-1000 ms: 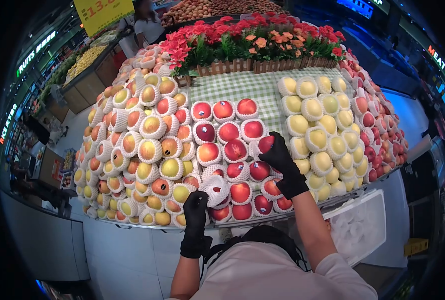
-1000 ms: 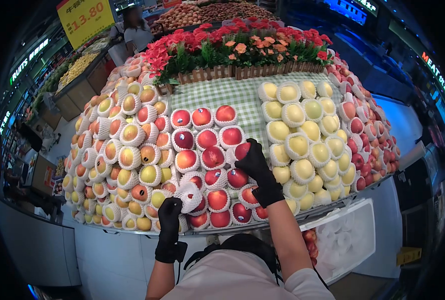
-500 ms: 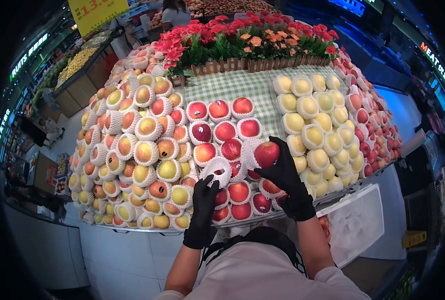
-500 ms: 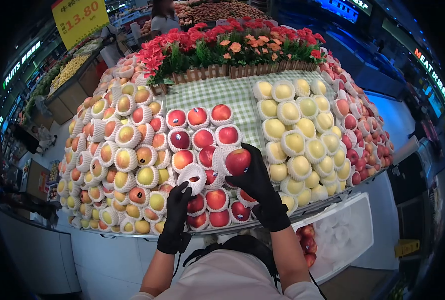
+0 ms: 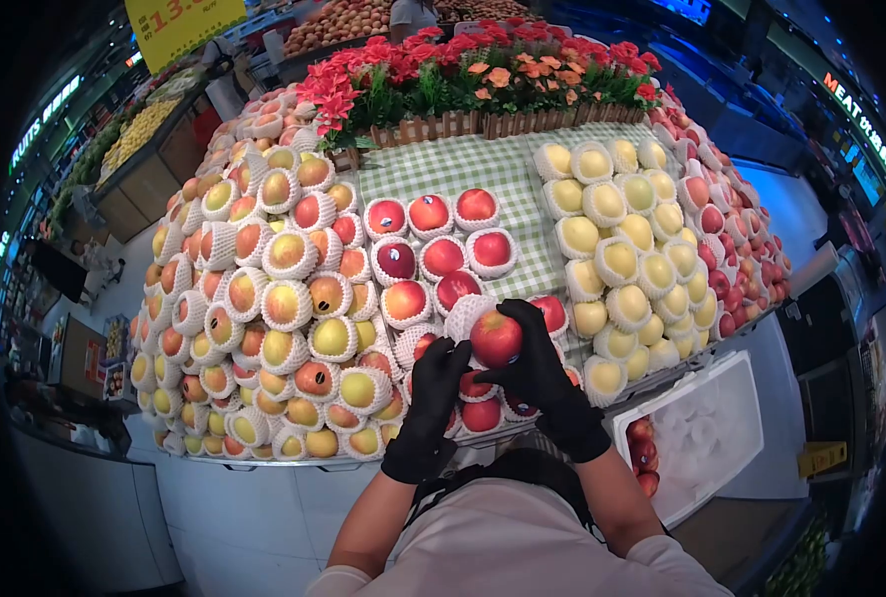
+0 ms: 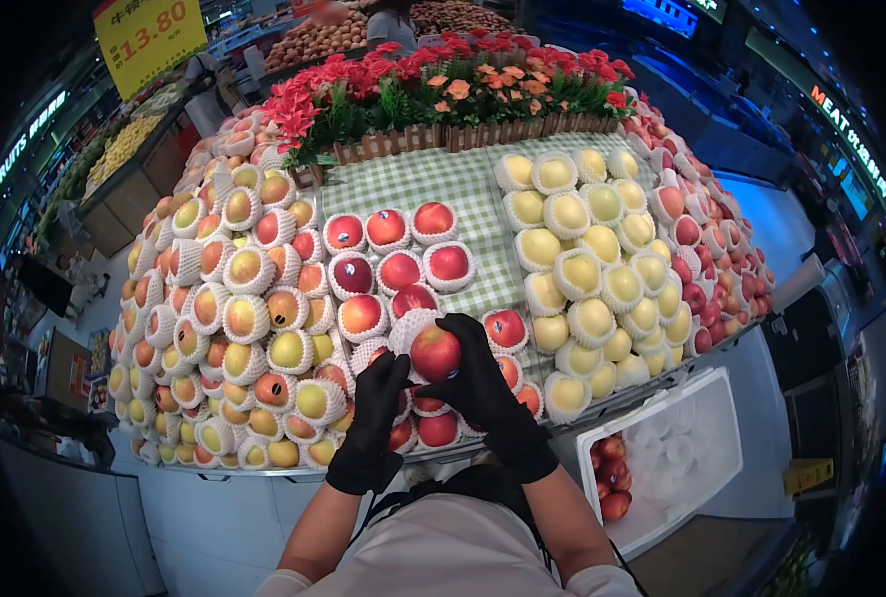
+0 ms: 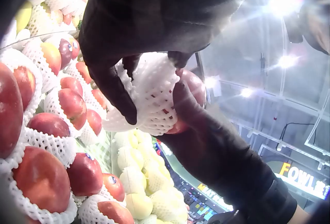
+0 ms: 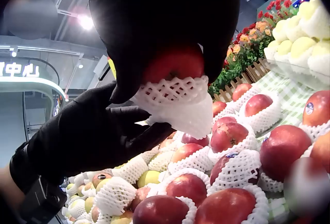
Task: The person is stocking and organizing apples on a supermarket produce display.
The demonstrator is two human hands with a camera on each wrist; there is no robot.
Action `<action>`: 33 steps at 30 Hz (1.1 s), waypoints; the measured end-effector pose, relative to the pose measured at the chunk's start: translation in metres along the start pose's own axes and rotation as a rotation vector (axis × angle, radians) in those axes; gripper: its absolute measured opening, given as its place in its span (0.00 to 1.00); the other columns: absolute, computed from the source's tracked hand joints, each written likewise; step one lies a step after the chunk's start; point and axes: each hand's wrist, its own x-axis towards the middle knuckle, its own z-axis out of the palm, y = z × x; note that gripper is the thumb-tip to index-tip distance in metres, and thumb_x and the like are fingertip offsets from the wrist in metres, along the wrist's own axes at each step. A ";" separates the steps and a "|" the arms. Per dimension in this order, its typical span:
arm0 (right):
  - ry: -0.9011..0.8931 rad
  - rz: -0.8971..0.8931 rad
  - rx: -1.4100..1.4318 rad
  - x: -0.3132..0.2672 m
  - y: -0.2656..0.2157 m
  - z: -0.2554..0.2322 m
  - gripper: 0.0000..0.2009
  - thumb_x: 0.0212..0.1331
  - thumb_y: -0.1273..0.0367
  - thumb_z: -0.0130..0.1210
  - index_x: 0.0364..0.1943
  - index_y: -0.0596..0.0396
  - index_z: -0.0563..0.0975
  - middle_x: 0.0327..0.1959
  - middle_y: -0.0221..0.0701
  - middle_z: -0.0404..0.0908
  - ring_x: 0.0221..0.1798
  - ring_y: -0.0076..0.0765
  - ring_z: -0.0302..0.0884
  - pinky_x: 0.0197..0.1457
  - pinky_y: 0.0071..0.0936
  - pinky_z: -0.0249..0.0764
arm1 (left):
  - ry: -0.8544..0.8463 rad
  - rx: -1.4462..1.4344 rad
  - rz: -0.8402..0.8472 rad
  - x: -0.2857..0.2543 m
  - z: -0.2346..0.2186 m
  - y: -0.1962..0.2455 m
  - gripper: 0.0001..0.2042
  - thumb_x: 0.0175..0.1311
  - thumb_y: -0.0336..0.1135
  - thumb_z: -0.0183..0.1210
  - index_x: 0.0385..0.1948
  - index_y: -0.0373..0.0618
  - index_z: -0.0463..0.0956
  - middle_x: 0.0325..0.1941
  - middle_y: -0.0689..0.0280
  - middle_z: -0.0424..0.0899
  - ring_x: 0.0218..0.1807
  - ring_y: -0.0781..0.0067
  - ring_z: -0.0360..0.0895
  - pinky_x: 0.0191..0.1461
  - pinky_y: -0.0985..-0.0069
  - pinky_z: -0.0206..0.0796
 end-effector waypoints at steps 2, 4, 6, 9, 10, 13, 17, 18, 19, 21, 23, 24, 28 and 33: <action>0.008 0.090 0.077 -0.002 0.001 -0.001 0.49 0.33 0.67 0.78 0.64 0.55 0.62 0.62 0.42 0.65 0.66 0.46 0.64 0.68 0.41 0.64 | 0.009 -0.029 -0.024 -0.003 -0.001 0.002 0.16 0.65 0.37 0.61 0.43 0.30 0.75 0.33 0.67 0.78 0.37 0.79 0.73 0.42 0.78 0.68; 0.005 0.211 0.154 -0.004 0.007 0.000 0.49 0.33 0.66 0.79 0.65 0.55 0.61 0.62 0.41 0.66 0.66 0.43 0.65 0.68 0.40 0.65 | 0.026 -0.019 -0.039 -0.008 -0.002 0.009 0.17 0.66 0.37 0.61 0.45 0.28 0.75 0.35 0.66 0.79 0.38 0.79 0.74 0.42 0.77 0.69; 0.043 0.219 0.125 -0.008 0.015 0.000 0.50 0.33 0.65 0.79 0.65 0.55 0.60 0.61 0.41 0.66 0.65 0.42 0.67 0.67 0.39 0.67 | 0.022 -0.018 -0.038 -0.005 -0.006 -0.002 0.18 0.66 0.37 0.61 0.48 0.27 0.74 0.37 0.66 0.80 0.38 0.79 0.74 0.41 0.77 0.69; 0.074 0.258 0.180 -0.010 0.013 -0.005 0.50 0.34 0.65 0.78 0.66 0.55 0.60 0.61 0.40 0.67 0.63 0.40 0.68 0.66 0.39 0.68 | -0.008 -0.053 -0.050 -0.005 -0.013 -0.007 0.20 0.66 0.37 0.60 0.51 0.27 0.74 0.38 0.65 0.81 0.39 0.79 0.75 0.41 0.77 0.69; 0.080 0.276 0.215 -0.011 0.011 -0.007 0.50 0.34 0.65 0.78 0.67 0.55 0.59 0.61 0.40 0.67 0.63 0.40 0.68 0.66 0.38 0.69 | -0.023 -0.070 -0.057 -0.006 -0.015 -0.007 0.20 0.66 0.37 0.60 0.51 0.27 0.74 0.38 0.65 0.82 0.39 0.80 0.75 0.41 0.77 0.69; 0.137 0.262 0.209 -0.014 0.010 -0.011 0.49 0.37 0.66 0.76 0.67 0.54 0.59 0.62 0.40 0.67 0.63 0.39 0.68 0.65 0.38 0.69 | 0.011 -0.113 -0.074 -0.005 -0.021 -0.016 0.18 0.67 0.37 0.59 0.48 0.29 0.76 0.38 0.65 0.83 0.39 0.80 0.76 0.42 0.78 0.69; 0.205 0.291 0.319 -0.020 0.016 -0.018 0.45 0.41 0.68 0.74 0.67 0.54 0.60 0.62 0.38 0.66 0.64 0.39 0.67 0.66 0.37 0.68 | -0.010 -0.142 -0.082 -0.012 -0.033 0.003 0.14 0.68 0.38 0.56 0.46 0.35 0.77 0.39 0.66 0.83 0.40 0.79 0.78 0.45 0.77 0.69; 0.222 0.292 0.337 -0.021 0.018 -0.018 0.45 0.42 0.68 0.74 0.67 0.54 0.60 0.63 0.38 0.66 0.64 0.39 0.67 0.66 0.36 0.68 | -0.025 -0.202 -0.105 -0.011 -0.037 0.001 0.15 0.67 0.38 0.56 0.46 0.35 0.77 0.41 0.65 0.83 0.41 0.78 0.79 0.45 0.77 0.71; 0.237 0.308 0.347 -0.022 0.014 -0.019 0.44 0.43 0.68 0.73 0.66 0.54 0.60 0.63 0.37 0.66 0.65 0.39 0.66 0.66 0.36 0.67 | -0.041 -0.262 -0.129 -0.009 -0.042 -0.002 0.15 0.67 0.38 0.56 0.47 0.35 0.77 0.42 0.64 0.83 0.43 0.76 0.80 0.46 0.76 0.72; 0.249 0.327 0.331 -0.024 0.015 -0.017 0.44 0.43 0.68 0.73 0.67 0.54 0.59 0.63 0.38 0.66 0.65 0.39 0.66 0.67 0.36 0.66 | -0.079 -0.394 -0.174 -0.009 -0.046 0.002 0.15 0.67 0.35 0.54 0.49 0.35 0.76 0.43 0.63 0.83 0.45 0.72 0.81 0.49 0.74 0.74; 0.259 0.338 0.319 -0.027 0.014 -0.014 0.44 0.44 0.68 0.72 0.67 0.54 0.59 0.63 0.38 0.65 0.65 0.39 0.66 0.66 0.36 0.67 | -0.173 -0.296 -0.135 -0.014 -0.052 0.009 0.14 0.68 0.33 0.51 0.51 0.36 0.75 0.46 0.62 0.83 0.47 0.69 0.81 0.51 0.73 0.75; 0.261 0.340 0.316 -0.029 0.013 -0.012 0.43 0.45 0.69 0.72 0.67 0.54 0.58 0.63 0.38 0.65 0.65 0.39 0.66 0.65 0.37 0.69 | -0.220 -0.246 -0.116 -0.016 -0.055 0.011 0.14 0.68 0.31 0.50 0.52 0.37 0.75 0.47 0.62 0.83 0.48 0.68 0.81 0.52 0.73 0.75; 0.266 0.392 0.467 -0.034 -0.008 -0.003 0.43 0.47 0.71 0.70 0.68 0.53 0.56 0.65 0.39 0.62 0.64 0.40 0.68 0.59 0.37 0.76 | -0.228 -0.266 -0.074 -0.023 -0.060 0.013 0.14 0.71 0.28 0.47 0.55 0.35 0.72 0.50 0.60 0.81 0.49 0.66 0.80 0.52 0.68 0.77; 0.253 0.410 0.550 -0.047 -0.011 0.003 0.45 0.48 0.71 0.68 0.71 0.46 0.53 0.67 0.37 0.59 0.66 0.40 0.64 0.62 0.38 0.73 | -0.279 -0.296 -0.165 -0.026 -0.072 0.013 0.18 0.70 0.31 0.44 0.60 0.39 0.67 0.58 0.59 0.76 0.58 0.62 0.75 0.56 0.63 0.75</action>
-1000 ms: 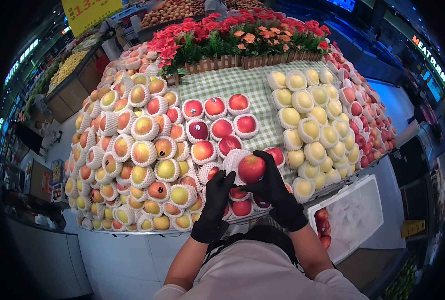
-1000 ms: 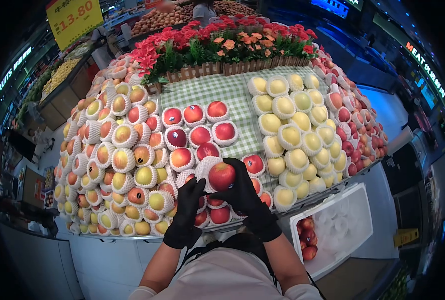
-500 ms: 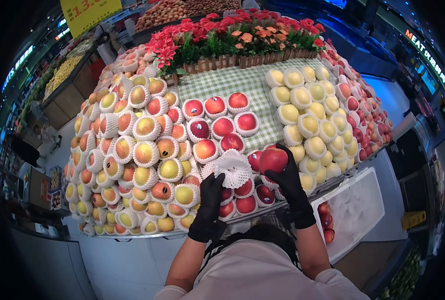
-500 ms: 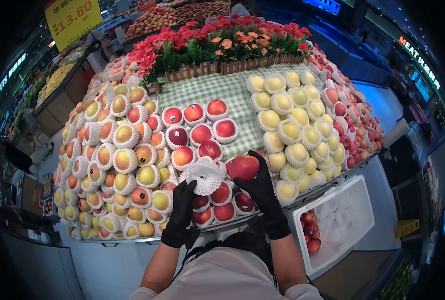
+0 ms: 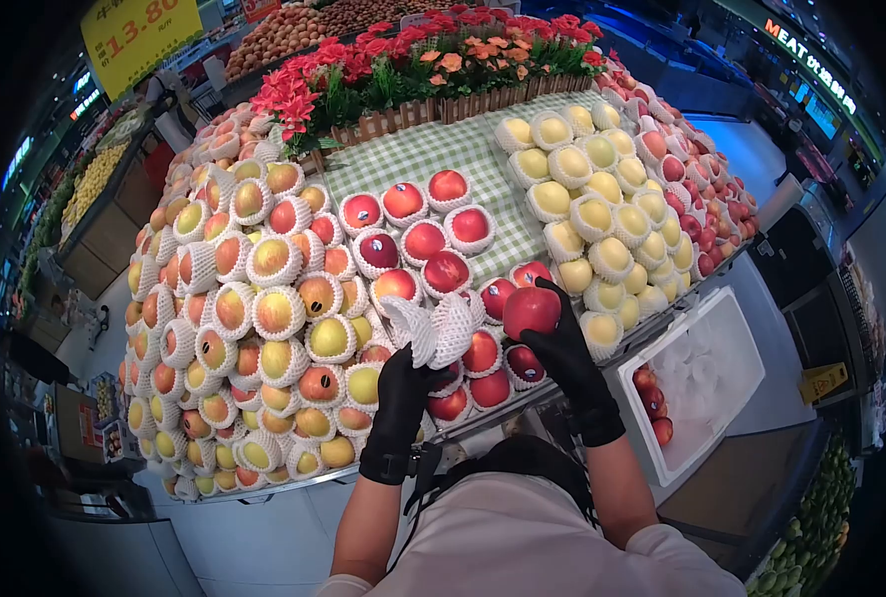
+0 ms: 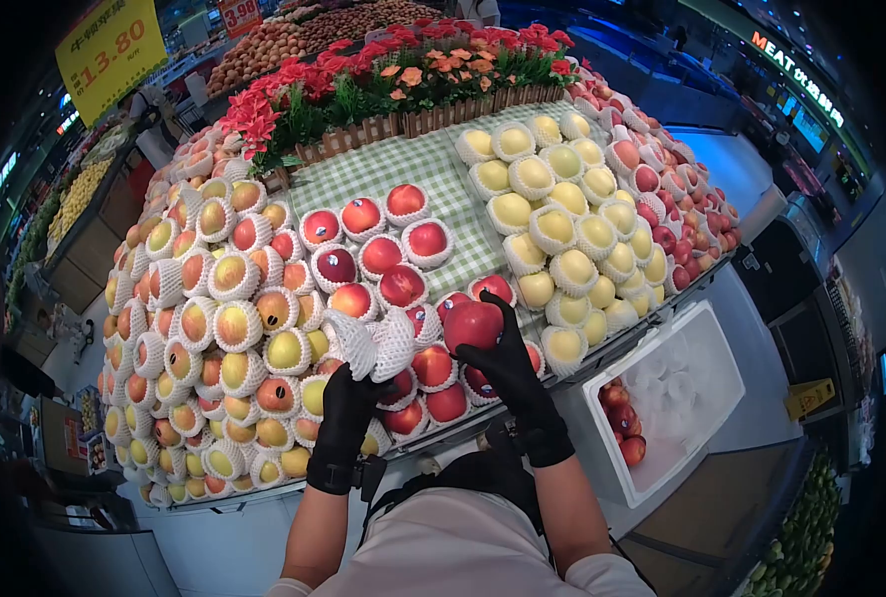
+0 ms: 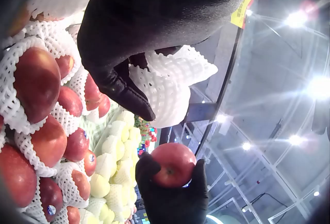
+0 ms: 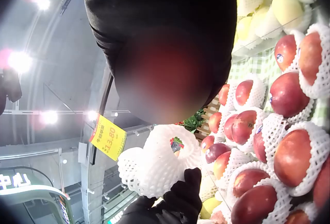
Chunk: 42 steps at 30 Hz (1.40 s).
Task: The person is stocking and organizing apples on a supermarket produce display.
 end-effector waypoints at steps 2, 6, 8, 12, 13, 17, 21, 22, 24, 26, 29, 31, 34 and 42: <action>0.003 -0.077 -0.121 -0.003 0.001 -0.001 0.46 0.47 0.71 0.69 0.71 0.47 0.53 0.68 0.37 0.59 0.68 0.39 0.63 0.66 0.38 0.68 | -0.096 0.414 0.110 -0.001 -0.006 -0.003 0.20 0.69 0.31 0.46 0.62 0.39 0.64 0.64 0.58 0.72 0.62 0.57 0.72 0.57 0.56 0.74; 0.071 -0.176 -0.284 -0.010 -0.003 0.003 0.48 0.42 0.69 0.72 0.69 0.49 0.55 0.67 0.38 0.61 0.69 0.40 0.61 0.69 0.40 0.64 | -0.004 0.092 -0.015 0.001 -0.006 -0.006 0.22 0.58 0.27 0.61 0.56 0.39 0.71 0.56 0.59 0.79 0.56 0.61 0.77 0.54 0.64 0.74; 0.147 -0.239 -0.377 -0.011 -0.004 0.003 0.48 0.38 0.67 0.75 0.67 0.50 0.58 0.66 0.39 0.62 0.69 0.42 0.62 0.69 0.40 0.64 | 0.021 0.327 -0.001 -0.001 0.002 0.002 0.23 0.52 0.26 0.67 0.53 0.39 0.74 0.51 0.60 0.82 0.51 0.63 0.80 0.53 0.68 0.73; 0.208 -0.233 -0.400 -0.020 -0.011 0.002 0.46 0.36 0.66 0.77 0.65 0.51 0.62 0.64 0.41 0.65 0.66 0.43 0.66 0.67 0.42 0.66 | 0.006 0.462 0.117 -0.004 0.019 0.006 0.19 0.54 0.27 0.65 0.50 0.38 0.76 0.47 0.61 0.84 0.47 0.67 0.81 0.50 0.71 0.73; 0.232 -0.242 -0.434 -0.022 -0.011 0.001 0.46 0.36 0.65 0.77 0.64 0.51 0.62 0.62 0.41 0.66 0.65 0.44 0.66 0.67 0.42 0.67 | -0.002 0.538 0.134 -0.006 0.026 0.012 0.18 0.57 0.24 0.61 0.51 0.36 0.75 0.47 0.61 0.83 0.48 0.68 0.80 0.50 0.72 0.74; 0.299 -0.263 -0.564 -0.026 -0.013 -0.010 0.46 0.34 0.62 0.78 0.63 0.53 0.63 0.59 0.42 0.67 0.62 0.46 0.69 0.63 0.42 0.69 | -0.037 0.478 0.094 0.000 0.031 0.000 0.16 0.59 0.22 0.57 0.51 0.35 0.76 0.48 0.62 0.82 0.47 0.70 0.80 0.49 0.72 0.74; 0.332 -0.242 -0.643 -0.031 -0.017 -0.030 0.46 0.34 0.60 0.78 0.61 0.55 0.64 0.58 0.42 0.67 0.60 0.47 0.69 0.62 0.41 0.69 | -0.082 0.549 0.170 0.011 0.036 -0.014 0.17 0.58 0.22 0.59 0.51 0.36 0.76 0.48 0.62 0.83 0.47 0.70 0.80 0.50 0.72 0.73; 0.348 -0.258 -0.653 -0.031 -0.017 -0.036 0.46 0.34 0.60 0.78 0.61 0.55 0.63 0.58 0.42 0.67 0.60 0.47 0.69 0.62 0.41 0.69 | -0.069 0.498 0.141 0.006 0.049 -0.007 0.17 0.57 0.23 0.60 0.50 0.37 0.76 0.47 0.62 0.83 0.47 0.70 0.80 0.49 0.71 0.73; 0.381 -0.285 -0.671 -0.032 -0.016 -0.047 0.46 0.34 0.60 0.78 0.61 0.56 0.63 0.57 0.42 0.68 0.59 0.46 0.70 0.61 0.42 0.70 | -0.079 0.407 0.097 0.003 0.062 -0.003 0.17 0.57 0.24 0.63 0.50 0.38 0.76 0.48 0.62 0.84 0.47 0.68 0.80 0.49 0.71 0.72; 0.393 -0.233 -0.595 -0.033 -0.021 -0.059 0.47 0.35 0.60 0.78 0.61 0.56 0.62 0.56 0.42 0.69 0.59 0.45 0.71 0.60 0.41 0.71 | -0.058 0.551 0.114 0.006 0.070 -0.006 0.19 0.56 0.24 0.63 0.51 0.39 0.75 0.48 0.63 0.84 0.48 0.68 0.81 0.50 0.70 0.72; 0.407 -0.212 -0.566 -0.039 -0.030 -0.081 0.47 0.35 0.61 0.78 0.62 0.54 0.61 0.56 0.40 0.70 0.58 0.41 0.72 0.60 0.39 0.72 | -0.062 0.540 0.110 0.011 0.082 -0.017 0.22 0.54 0.22 0.64 0.53 0.39 0.74 0.50 0.63 0.83 0.51 0.67 0.80 0.52 0.70 0.72; 0.424 -0.231 -0.601 -0.039 -0.032 -0.097 0.47 0.35 0.63 0.78 0.62 0.53 0.60 0.56 0.37 0.69 0.59 0.37 0.71 0.60 0.36 0.71 | -0.083 0.449 0.105 0.013 0.087 -0.028 0.20 0.56 0.22 0.62 0.53 0.38 0.74 0.50 0.63 0.82 0.50 0.69 0.79 0.52 0.72 0.72; 0.408 -0.249 -0.505 -0.038 -0.026 -0.123 0.47 0.35 0.67 0.78 0.62 0.52 0.60 0.57 0.36 0.68 0.60 0.36 0.70 0.61 0.35 0.72 | -0.095 0.417 0.112 0.014 0.104 -0.036 0.16 0.61 0.23 0.59 0.51 0.36 0.75 0.46 0.64 0.81 0.45 0.74 0.79 0.48 0.76 0.72; 0.389 -0.190 -0.203 -0.055 -0.037 -0.176 0.44 0.35 0.69 0.77 0.60 0.52 0.61 0.57 0.36 0.67 0.59 0.37 0.71 0.59 0.36 0.74 | -0.144 0.759 0.245 0.015 0.140 -0.060 0.17 0.59 0.24 0.61 0.51 0.36 0.76 0.50 0.63 0.83 0.48 0.72 0.80 0.51 0.71 0.72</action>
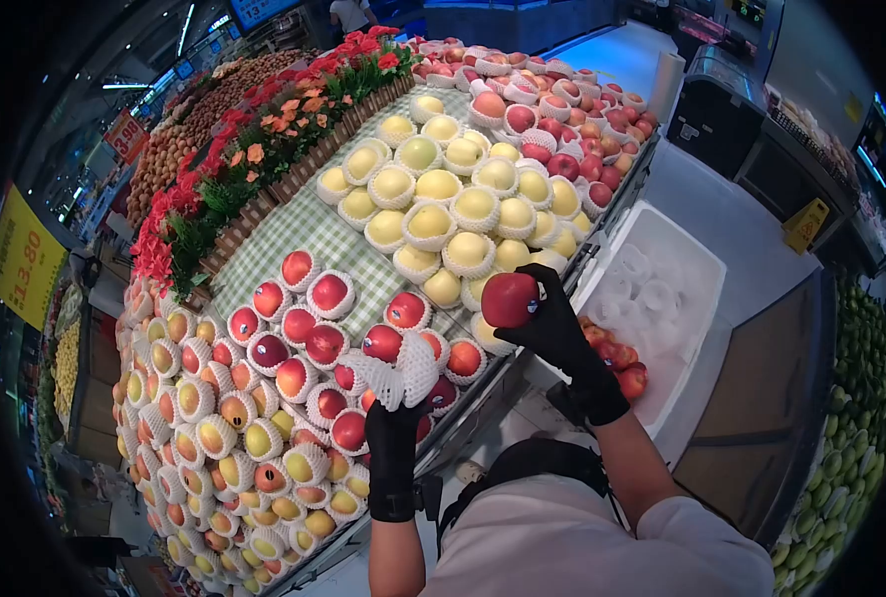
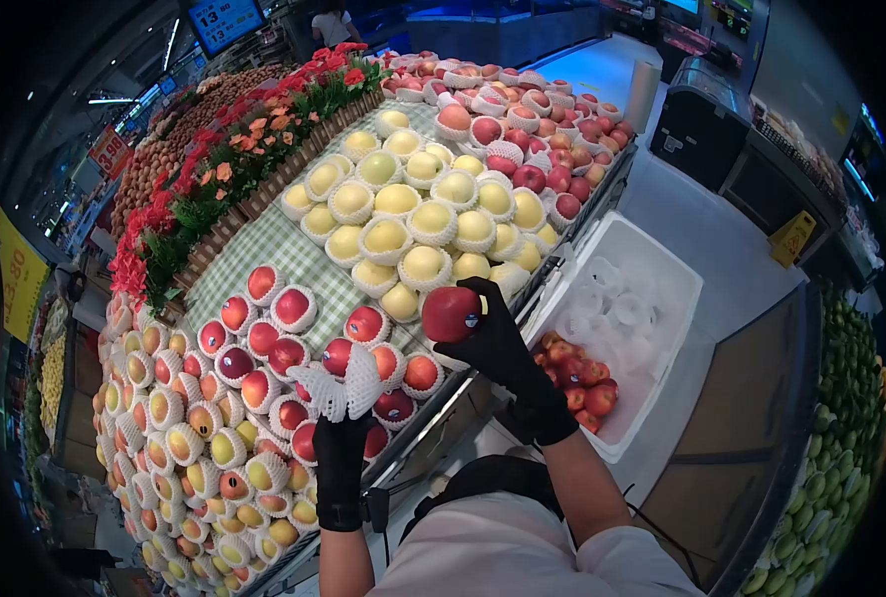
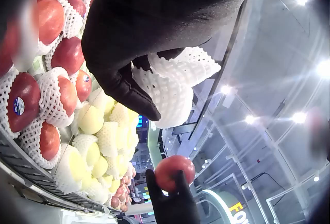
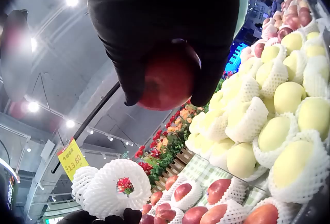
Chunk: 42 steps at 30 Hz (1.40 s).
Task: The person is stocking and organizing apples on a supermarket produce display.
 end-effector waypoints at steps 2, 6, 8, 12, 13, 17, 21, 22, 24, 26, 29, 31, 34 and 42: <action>0.038 -0.030 -0.003 -0.001 0.009 -0.015 0.44 0.35 0.69 0.77 0.60 0.52 0.61 0.57 0.36 0.68 0.58 0.36 0.72 0.58 0.36 0.75 | -0.002 0.008 -0.014 0.003 0.013 0.003 0.18 0.57 0.24 0.62 0.51 0.37 0.76 0.50 0.62 0.84 0.49 0.71 0.80 0.51 0.71 0.72; 0.077 0.076 -0.113 -0.004 0.013 -0.051 0.42 0.35 0.66 0.77 0.59 0.54 0.65 0.55 0.36 0.71 0.57 0.35 0.73 0.59 0.34 0.74 | -0.085 0.172 -0.017 0.004 0.034 0.001 0.19 0.56 0.26 0.64 0.51 0.40 0.75 0.49 0.62 0.83 0.51 0.68 0.79 0.54 0.71 0.70; 0.046 0.083 -0.038 -0.009 0.019 -0.068 0.36 0.46 0.64 0.71 0.60 0.56 0.66 0.55 0.36 0.72 0.57 0.35 0.73 0.57 0.33 0.76 | -0.118 0.251 0.050 0.008 0.048 -0.007 0.19 0.55 0.26 0.65 0.51 0.42 0.74 0.49 0.63 0.82 0.52 0.66 0.78 0.56 0.71 0.69; 0.076 0.250 0.846 -0.015 0.035 -0.091 0.29 0.62 0.60 0.59 0.64 0.55 0.63 0.55 0.40 0.72 0.57 0.42 0.74 0.48 0.45 0.81 | -0.134 0.087 -0.043 0.008 0.072 -0.006 0.20 0.55 0.25 0.65 0.51 0.41 0.74 0.50 0.63 0.81 0.53 0.66 0.77 0.57 0.72 0.68; 0.102 0.275 0.942 -0.018 0.036 -0.098 0.28 0.63 0.59 0.58 0.62 0.56 0.64 0.54 0.40 0.73 0.56 0.43 0.75 0.48 0.45 0.81 | -0.146 -0.020 -0.123 0.008 0.076 -0.006 0.21 0.54 0.25 0.65 0.52 0.41 0.74 0.51 0.63 0.81 0.53 0.66 0.77 0.58 0.72 0.68; 0.050 0.223 0.901 -0.027 0.029 -0.133 0.22 0.59 0.68 0.61 0.56 0.57 0.68 0.48 0.40 0.79 0.42 0.43 0.82 0.40 0.40 0.82 | -0.130 -0.263 -0.107 0.008 0.101 -0.006 0.21 0.54 0.23 0.64 0.51 0.39 0.74 0.50 0.62 0.81 0.53 0.67 0.77 0.56 0.72 0.69; 0.230 0.083 0.392 -0.041 0.007 -0.150 0.26 0.47 0.82 0.62 0.53 0.57 0.68 0.43 0.38 0.80 0.40 0.38 0.84 0.37 0.32 0.81 | -0.185 0.040 -0.026 0.006 0.123 0.030 0.20 0.55 0.23 0.63 0.52 0.38 0.74 0.50 0.61 0.81 0.51 0.67 0.78 0.54 0.71 0.71; 0.252 0.048 0.324 -0.044 0.010 -0.156 0.26 0.48 0.82 0.63 0.53 0.57 0.67 0.42 0.38 0.81 0.40 0.40 0.85 0.37 0.32 0.81 | -0.209 0.157 0.086 0.009 0.128 0.020 0.19 0.57 0.23 0.62 0.52 0.37 0.74 0.51 0.62 0.82 0.50 0.69 0.79 0.52 0.72 0.72; 0.276 -0.032 0.208 -0.048 0.012 -0.168 0.30 0.43 0.83 0.65 0.54 0.57 0.67 0.41 0.36 0.81 0.45 0.40 0.84 0.46 0.32 0.81 | -0.255 0.208 0.096 0.008 0.134 0.017 0.17 0.59 0.22 0.61 0.52 0.37 0.75 0.50 0.62 0.82 0.49 0.72 0.79 0.50 0.73 0.74; 0.303 -0.008 0.155 -0.050 0.023 -0.184 0.30 0.44 0.82 0.66 0.54 0.58 0.66 0.44 0.35 0.81 0.48 0.40 0.83 0.51 0.32 0.79 | -0.300 0.076 -0.112 0.002 0.139 0.028 0.17 0.59 0.21 0.60 0.52 0.37 0.75 0.49 0.63 0.82 0.47 0.73 0.79 0.50 0.73 0.74; 0.366 0.056 0.089 -0.060 0.034 -0.202 0.33 0.44 0.77 0.70 0.57 0.59 0.65 0.51 0.37 0.78 0.56 0.37 0.77 0.59 0.32 0.74 | -0.236 -0.058 -0.205 -0.006 0.154 0.055 0.17 0.57 0.20 0.60 0.50 0.36 0.75 0.47 0.64 0.82 0.45 0.74 0.79 0.48 0.74 0.74; 0.430 0.066 -0.093 -0.066 0.051 -0.215 0.35 0.46 0.75 0.71 0.59 0.59 0.65 0.54 0.38 0.76 0.57 0.36 0.75 0.61 0.32 0.73 | -0.275 0.045 -0.088 -0.006 0.159 0.041 0.17 0.57 0.20 0.60 0.51 0.36 0.75 0.46 0.64 0.82 0.45 0.74 0.79 0.46 0.74 0.75; 0.400 0.172 -0.023 -0.076 0.068 -0.236 0.34 0.47 0.72 0.71 0.60 0.60 0.65 0.57 0.38 0.74 0.58 0.35 0.74 0.61 0.32 0.73 | -0.261 0.063 -0.052 -0.009 0.172 0.045 0.18 0.57 0.19 0.60 0.51 0.36 0.75 0.47 0.64 0.81 0.46 0.73 0.78 0.45 0.74 0.75; 0.411 0.415 0.388 -0.095 0.069 -0.271 0.30 0.54 0.60 0.67 0.58 0.59 0.69 0.51 0.36 0.75 0.51 0.34 0.77 0.48 0.29 0.79 | -0.283 0.007 -0.210 -0.014 0.193 0.051 0.19 0.56 0.22 0.61 0.52 0.39 0.74 0.48 0.62 0.82 0.48 0.69 0.79 0.50 0.72 0.72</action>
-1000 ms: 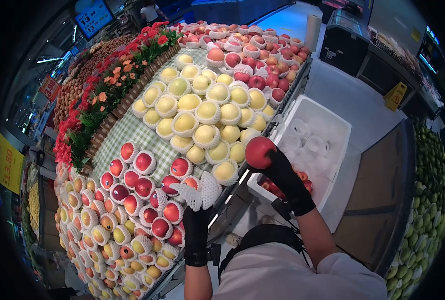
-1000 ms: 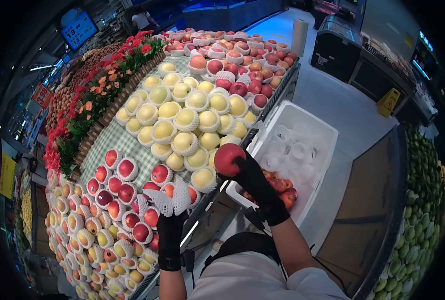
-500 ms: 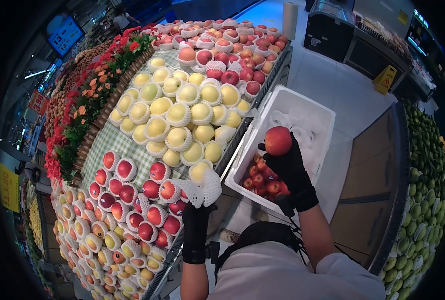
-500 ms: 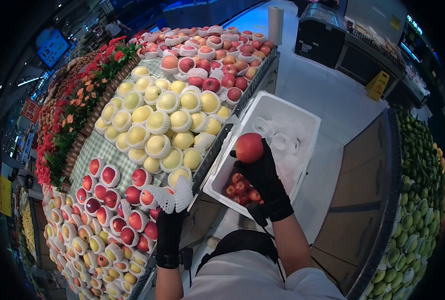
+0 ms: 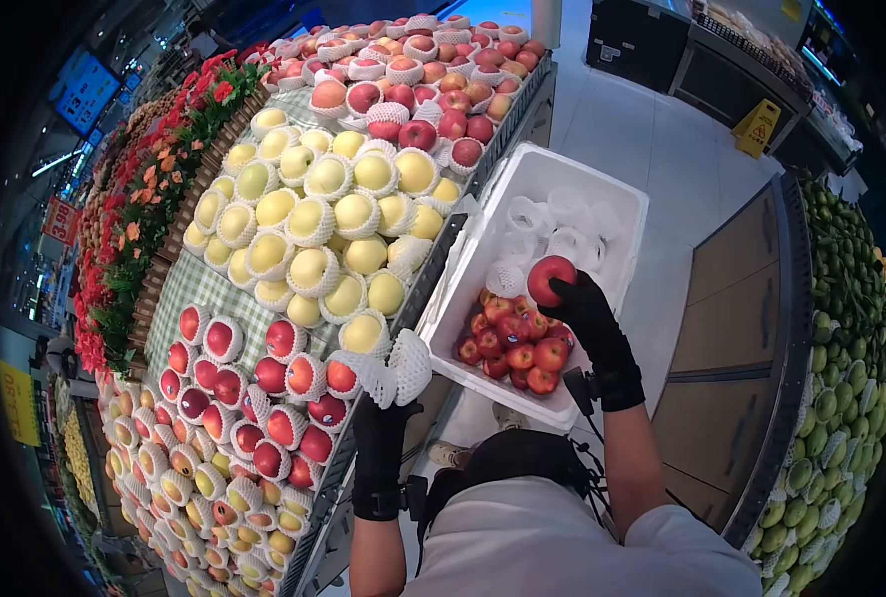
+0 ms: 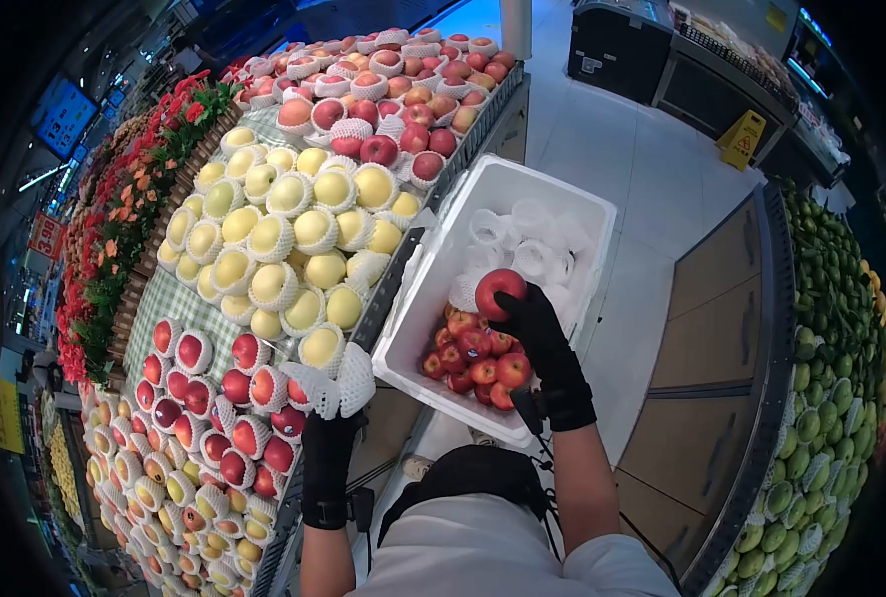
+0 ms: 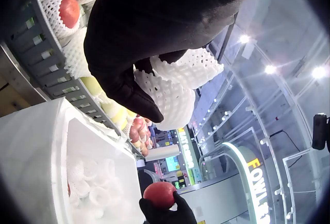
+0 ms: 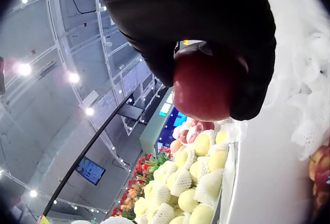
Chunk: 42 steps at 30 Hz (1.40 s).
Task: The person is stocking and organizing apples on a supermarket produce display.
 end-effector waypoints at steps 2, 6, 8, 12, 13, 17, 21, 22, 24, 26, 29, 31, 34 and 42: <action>0.035 0.006 -0.150 0.001 0.002 -0.006 0.30 0.54 0.59 0.67 0.57 0.59 0.69 0.50 0.35 0.75 0.50 0.33 0.78 0.45 0.29 0.80 | 0.007 -0.052 0.011 0.000 0.002 0.002 0.20 0.58 0.19 0.59 0.54 0.36 0.73 0.48 0.64 0.80 0.48 0.74 0.78 0.46 0.75 0.75; -0.108 0.110 -0.328 0.012 0.025 -0.020 0.30 0.52 0.59 0.68 0.56 0.60 0.70 0.49 0.35 0.77 0.48 0.32 0.79 0.44 0.28 0.81 | 0.015 0.077 0.086 -0.001 0.005 -0.001 0.21 0.56 0.18 0.60 0.55 0.36 0.73 0.49 0.63 0.81 0.48 0.74 0.78 0.47 0.74 0.74; -0.230 0.082 -0.545 0.018 0.036 -0.021 0.31 0.51 0.58 0.69 0.56 0.59 0.71 0.48 0.34 0.77 0.47 0.30 0.78 0.44 0.28 0.80 | 0.016 0.128 0.107 -0.002 0.005 -0.003 0.22 0.55 0.18 0.60 0.55 0.37 0.73 0.48 0.64 0.81 0.48 0.74 0.78 0.47 0.74 0.74; -0.412 -0.079 -0.932 0.022 0.073 -0.022 0.33 0.45 0.59 0.70 0.56 0.60 0.71 0.46 0.39 0.79 0.47 0.40 0.80 0.49 0.35 0.76 | 0.052 0.140 0.104 -0.004 0.006 -0.008 0.23 0.53 0.18 0.62 0.54 0.38 0.74 0.48 0.64 0.81 0.48 0.74 0.78 0.49 0.73 0.72; -0.454 -0.130 -1.193 0.030 0.087 -0.024 0.34 0.44 0.59 0.70 0.55 0.60 0.72 0.46 0.41 0.79 0.47 0.42 0.80 0.50 0.37 0.76 | 0.058 0.141 0.104 -0.004 0.005 -0.009 0.23 0.52 0.18 0.62 0.54 0.38 0.74 0.47 0.64 0.82 0.48 0.73 0.78 0.49 0.73 0.72; -0.503 -0.312 -1.246 0.027 0.136 -0.037 0.33 0.39 0.57 0.68 0.52 0.61 0.75 0.43 0.45 0.81 0.45 0.49 0.80 0.49 0.39 0.75 | 0.077 0.170 0.071 -0.006 0.004 -0.010 0.21 0.52 0.18 0.63 0.50 0.38 0.76 0.45 0.64 0.83 0.46 0.73 0.78 0.49 0.73 0.71; -0.614 -0.273 -1.492 0.048 0.184 -0.034 0.23 0.38 0.62 0.64 0.42 0.58 0.79 0.34 0.43 0.82 0.40 0.50 0.80 0.44 0.42 0.76 | 0.072 0.099 0.034 -0.006 0.001 -0.014 0.19 0.52 0.18 0.63 0.48 0.38 0.77 0.43 0.64 0.83 0.45 0.73 0.79 0.47 0.72 0.72; -0.621 -0.292 -1.551 0.048 0.191 -0.032 0.20 0.38 0.64 0.63 0.39 0.56 0.79 0.31 0.43 0.81 0.38 0.50 0.80 0.42 0.43 0.76 | 0.076 0.064 0.027 -0.005 0.001 -0.020 0.19 0.52 0.18 0.63 0.48 0.38 0.77 0.43 0.64 0.84 0.44 0.73 0.79 0.47 0.72 0.72; -0.643 -0.331 -1.601 0.049 0.199 -0.032 0.13 0.37 0.65 0.62 0.31 0.53 0.79 0.27 0.41 0.81 0.35 0.49 0.80 0.38 0.43 0.75 | 0.080 0.039 0.012 -0.005 0.000 -0.025 0.18 0.52 0.19 0.63 0.48 0.38 0.77 0.43 0.64 0.84 0.44 0.73 0.79 0.47 0.71 0.72; -0.674 -0.370 -1.583 0.050 0.202 -0.033 0.08 0.35 0.66 0.62 0.23 0.50 0.79 0.23 0.40 0.79 0.32 0.49 0.80 0.35 0.44 0.75 | 0.083 0.058 -0.003 -0.005 -0.001 -0.027 0.18 0.52 0.19 0.63 0.47 0.38 0.78 0.42 0.64 0.84 0.44 0.73 0.80 0.47 0.72 0.72; -0.692 -0.421 -1.527 0.047 0.208 -0.031 0.06 0.33 0.66 0.62 0.19 0.48 0.78 0.21 0.39 0.78 0.31 0.48 0.80 0.34 0.42 0.74 | 0.083 0.122 0.018 -0.005 -0.002 -0.029 0.18 0.52 0.18 0.63 0.47 0.38 0.78 0.43 0.64 0.84 0.45 0.74 0.80 0.46 0.73 0.72; -0.702 -0.443 -1.574 0.045 0.208 -0.028 0.06 0.31 0.65 0.62 0.17 0.47 0.77 0.21 0.38 0.78 0.31 0.47 0.80 0.33 0.42 0.74 | 0.083 0.154 0.020 -0.005 -0.003 -0.029 0.19 0.52 0.18 0.63 0.49 0.38 0.77 0.44 0.64 0.83 0.46 0.73 0.80 0.47 0.73 0.72; -0.679 -0.472 -1.580 0.041 0.213 -0.026 0.05 0.35 0.65 0.61 0.16 0.46 0.77 0.20 0.37 0.78 0.32 0.45 0.80 0.33 0.41 0.74 | 0.097 0.035 -0.038 -0.005 -0.003 -0.027 0.21 0.53 0.18 0.62 0.51 0.37 0.75 0.47 0.63 0.82 0.47 0.73 0.79 0.48 0.73 0.73; -0.707 -0.221 -1.550 0.036 0.206 -0.022 0.08 0.57 0.64 0.49 0.29 0.48 0.79 0.28 0.35 0.81 0.37 0.44 0.81 0.36 0.42 0.74 | 0.059 0.123 0.029 -0.004 -0.006 -0.020 0.20 0.57 0.18 0.60 0.54 0.38 0.74 0.50 0.64 0.80 0.50 0.73 0.78 0.49 0.74 0.74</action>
